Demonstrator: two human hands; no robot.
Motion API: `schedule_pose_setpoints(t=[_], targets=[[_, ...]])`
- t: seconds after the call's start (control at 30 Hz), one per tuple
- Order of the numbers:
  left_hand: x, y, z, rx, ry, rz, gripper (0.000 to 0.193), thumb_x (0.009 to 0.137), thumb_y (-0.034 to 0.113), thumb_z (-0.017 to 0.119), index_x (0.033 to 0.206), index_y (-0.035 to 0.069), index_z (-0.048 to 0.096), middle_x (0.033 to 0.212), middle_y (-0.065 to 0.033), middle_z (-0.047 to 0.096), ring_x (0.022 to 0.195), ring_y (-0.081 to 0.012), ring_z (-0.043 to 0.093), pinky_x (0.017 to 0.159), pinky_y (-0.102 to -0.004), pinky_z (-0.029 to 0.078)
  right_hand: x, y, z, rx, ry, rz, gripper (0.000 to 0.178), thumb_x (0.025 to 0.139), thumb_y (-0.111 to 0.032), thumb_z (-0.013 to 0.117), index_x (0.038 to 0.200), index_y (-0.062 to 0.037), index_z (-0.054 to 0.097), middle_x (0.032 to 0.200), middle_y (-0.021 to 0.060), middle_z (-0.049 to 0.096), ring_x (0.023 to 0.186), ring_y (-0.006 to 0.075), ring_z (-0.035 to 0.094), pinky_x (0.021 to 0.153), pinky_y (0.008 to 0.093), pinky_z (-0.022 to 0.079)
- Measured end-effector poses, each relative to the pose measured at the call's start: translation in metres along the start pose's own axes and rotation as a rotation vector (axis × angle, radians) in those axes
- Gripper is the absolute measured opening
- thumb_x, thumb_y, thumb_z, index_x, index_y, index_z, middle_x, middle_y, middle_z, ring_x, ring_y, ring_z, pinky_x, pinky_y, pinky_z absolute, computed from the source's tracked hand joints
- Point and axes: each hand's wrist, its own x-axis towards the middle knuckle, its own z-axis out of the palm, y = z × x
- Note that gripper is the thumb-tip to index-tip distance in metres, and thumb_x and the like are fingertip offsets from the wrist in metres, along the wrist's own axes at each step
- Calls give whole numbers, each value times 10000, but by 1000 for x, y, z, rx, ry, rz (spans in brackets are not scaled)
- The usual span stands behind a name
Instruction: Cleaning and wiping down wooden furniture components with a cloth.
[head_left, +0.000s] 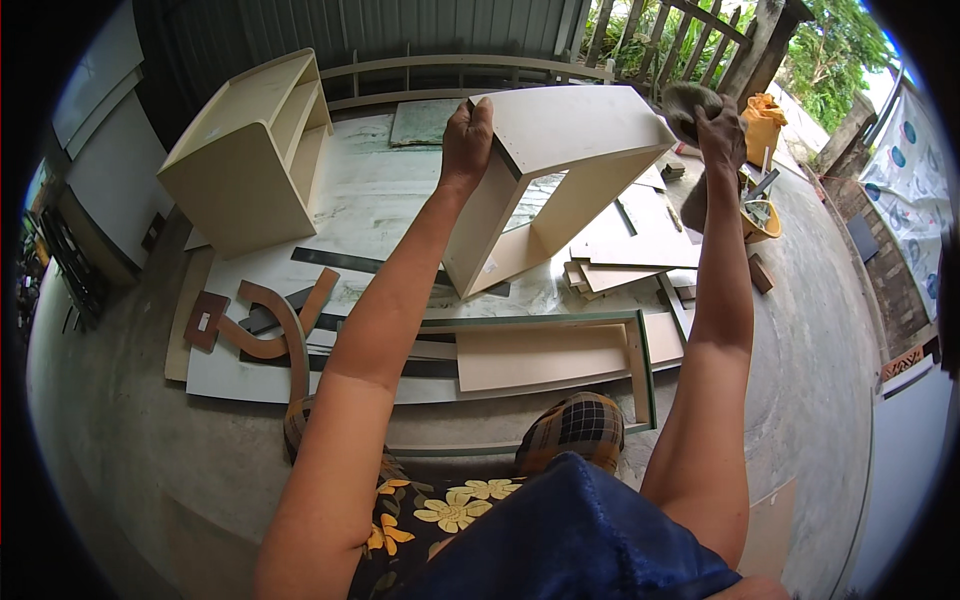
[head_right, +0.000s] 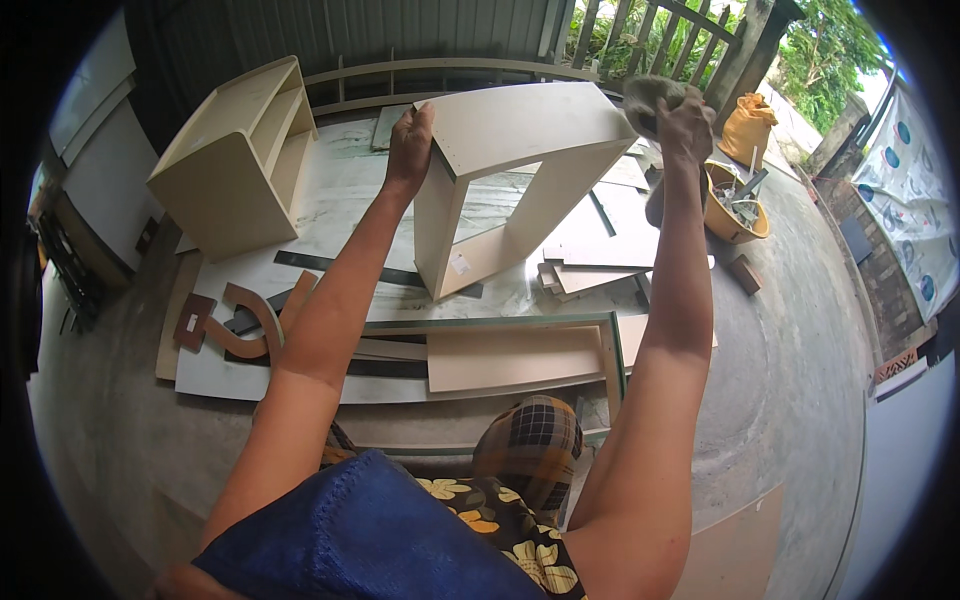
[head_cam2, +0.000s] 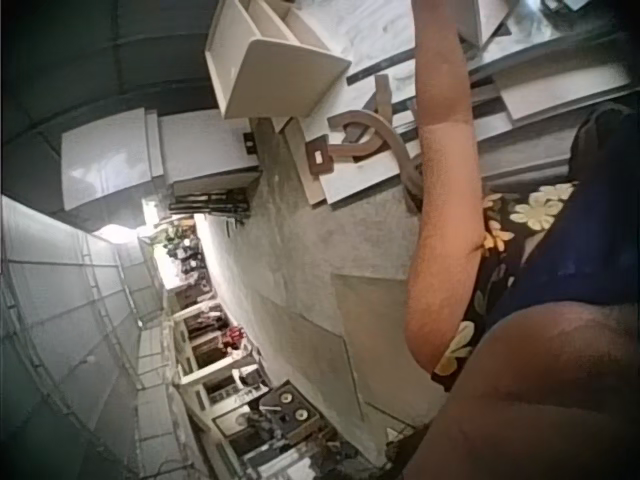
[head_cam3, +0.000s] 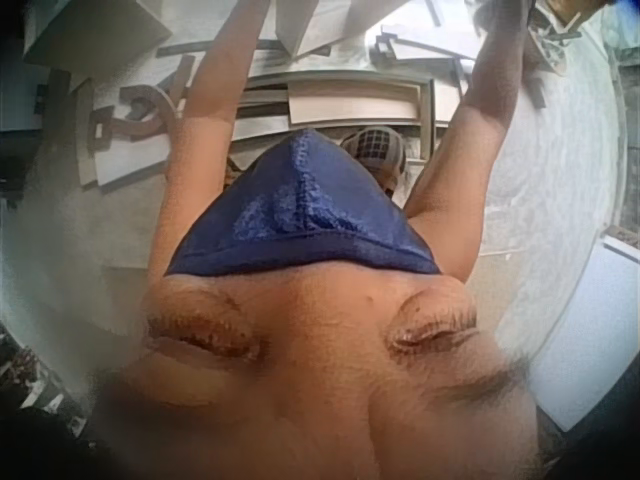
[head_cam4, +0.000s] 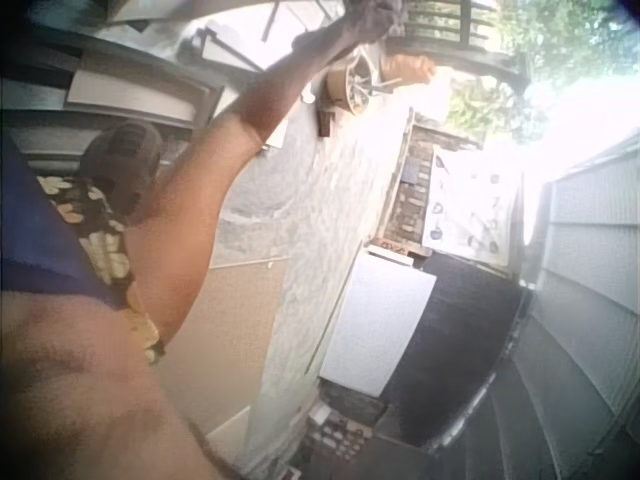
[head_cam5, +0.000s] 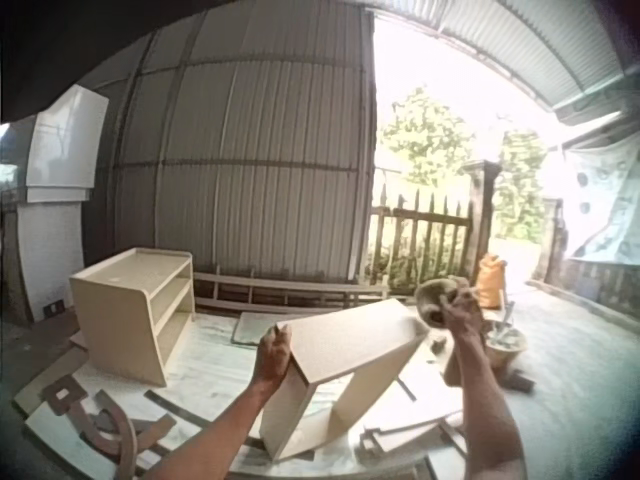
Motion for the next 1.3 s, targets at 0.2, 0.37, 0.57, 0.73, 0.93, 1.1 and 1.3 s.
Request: schedule_pose_setpoints(t=[0.2,0.37,0.57,0.73,0.93,1.1,1.3], targets=[[6,-20,-21,-164,-81,49,380,942,324,435,943,-25,586,838,-108,640,794,-187,581,757,-318,453,-139,-158,-29,492,-395,-561,438,795,-408,670,1167,-201,567,1062,141,611,939,353,625,838,439,489],[17,-14,-20,-39,-70,0,397,952,331,422,945,-30,587,873,-151,649,843,-220,609,768,-331,455,-89,-86,9,319,-62,-338,413,807,-370,661,1175,-204,574,1036,144,624,934,327,636,813,416,508],[26,-22,-15,152,9,0,447,946,370,429,913,-49,581,847,-203,628,827,-302,602,774,-362,453,-38,18,21,327,63,99,499,751,-381,723,1135,-92,589,1056,161,653,967,318,638,832,389,496],[28,-15,-31,84,4,-43,446,945,372,430,930,-46,586,863,-179,634,836,-255,589,794,-348,450,-48,-17,57,1012,-141,-2,487,792,-317,731,1149,-21,583,981,85,669,893,142,625,809,268,478],[31,-19,-46,54,-5,-90,439,942,369,421,997,-36,580,939,-142,630,894,-224,572,834,-321,432,-131,1,120,528,-179,113,555,737,-390,717,1136,-31,575,1002,216,649,968,326,633,831,379,484],[33,-21,-60,-7,25,-95,437,939,367,416,1006,-34,576,961,-131,620,911,-203,563,845,-311,424,-213,10,144,513,-627,214,650,656,-426,769,1112,0,585,1021,217,645,1002,322,623,878,379,475],[31,-24,-78,-42,32,-126,441,933,371,429,1029,-36,569,995,-126,609,940,-188,550,865,-298,412,-146,-64,101,691,-213,-126,827,628,-406,813,1277,-27,466,1162,223,567,1087,349,557,929,385,449]])
